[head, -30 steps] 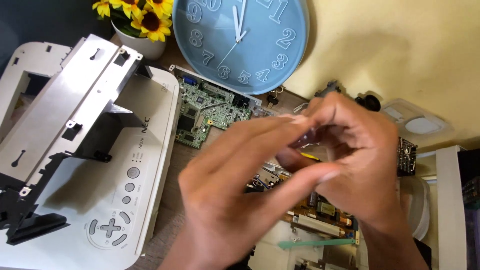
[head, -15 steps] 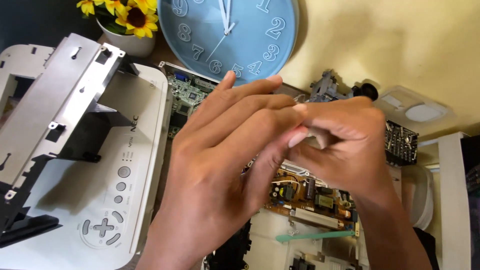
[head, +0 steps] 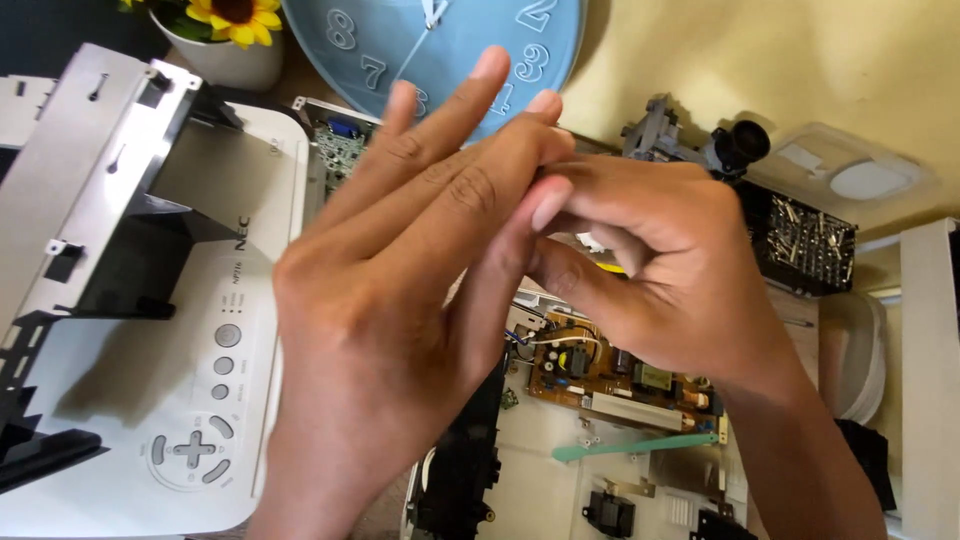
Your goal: The person uses a screwdriver to remove screws from a small metal component inside a disassembled projector. They then use a long metal rod to adjust internal parts and continue working on the device with the screwdriver.
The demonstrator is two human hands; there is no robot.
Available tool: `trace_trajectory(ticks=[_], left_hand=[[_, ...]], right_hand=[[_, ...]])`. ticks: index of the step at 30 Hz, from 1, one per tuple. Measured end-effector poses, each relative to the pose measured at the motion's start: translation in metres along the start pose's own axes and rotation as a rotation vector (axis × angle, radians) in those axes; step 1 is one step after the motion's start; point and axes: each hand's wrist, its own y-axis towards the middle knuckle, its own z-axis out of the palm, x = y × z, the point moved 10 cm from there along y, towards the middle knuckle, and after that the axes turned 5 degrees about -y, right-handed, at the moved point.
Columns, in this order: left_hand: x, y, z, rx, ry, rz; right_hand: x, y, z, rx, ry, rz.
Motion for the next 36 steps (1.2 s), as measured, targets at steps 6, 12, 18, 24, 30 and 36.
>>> trace_trajectory(ticks=[6, 12, 18, 24, 30, 36], left_hand=[[0.008, -0.004, -0.001, 0.132, 0.024, -0.057], [-0.020, 0.003, -0.012, -0.113, 0.013, 0.090], [-0.015, 0.002, -0.008, -0.149, -0.011, 0.058], [0.012, -0.008, 0.003, -0.012, -0.121, 0.010], [0.011, -0.007, -0.001, 0.068, -0.223, -0.034], [0.011, -0.015, 0.006, 0.104, -0.135, -0.019]], right_hand=[[0.007, 0.008, -0.004, -0.006, -0.089, -0.087], [0.005, 0.000, -0.004, -0.091, -0.201, -0.007], [0.011, 0.004, 0.000, -0.136, -0.092, 0.042], [0.000, 0.004, 0.006, -0.006, -0.131, -0.002], [0.001, 0.001, 0.000, 0.045, -0.220, -0.042], [0.001, -0.021, -0.006, -0.158, -0.421, 0.006]])
